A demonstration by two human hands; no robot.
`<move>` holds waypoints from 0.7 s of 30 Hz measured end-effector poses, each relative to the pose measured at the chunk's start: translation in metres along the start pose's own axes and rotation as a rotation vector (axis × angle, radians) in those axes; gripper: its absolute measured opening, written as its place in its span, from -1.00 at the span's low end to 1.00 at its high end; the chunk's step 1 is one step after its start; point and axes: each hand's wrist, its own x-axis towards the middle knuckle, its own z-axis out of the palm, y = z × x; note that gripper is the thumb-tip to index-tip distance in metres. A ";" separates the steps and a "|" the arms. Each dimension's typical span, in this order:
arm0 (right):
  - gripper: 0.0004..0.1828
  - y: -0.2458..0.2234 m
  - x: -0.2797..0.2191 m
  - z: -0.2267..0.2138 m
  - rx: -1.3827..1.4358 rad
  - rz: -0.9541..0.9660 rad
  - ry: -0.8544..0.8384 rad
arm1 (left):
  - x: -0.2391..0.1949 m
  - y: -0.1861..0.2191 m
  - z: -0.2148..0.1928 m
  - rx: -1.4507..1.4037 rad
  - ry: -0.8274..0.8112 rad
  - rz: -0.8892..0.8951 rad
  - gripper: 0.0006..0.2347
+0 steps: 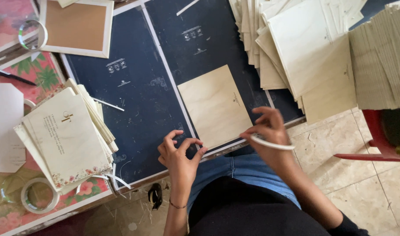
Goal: Applying strips of double-sided tape to the back of printed cards and stacking them.
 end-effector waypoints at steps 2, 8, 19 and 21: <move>-0.84 0.013 -0.002 -0.009 -0.060 0.013 0.030 | 0.000 0.000 0.001 -0.004 -0.001 0.003 -0.81; -0.83 0.021 -0.002 -0.010 -0.129 0.053 0.065 | 0.001 -0.001 0.003 0.010 0.003 -0.012 -0.80; -0.79 0.036 -0.010 0.014 -0.253 -0.085 -0.133 | 0.015 0.008 0.014 -0.029 0.184 0.068 -0.80; -0.81 0.041 -0.017 0.031 -0.231 -0.205 -0.236 | 0.020 0.015 0.024 -0.002 0.297 0.111 -0.70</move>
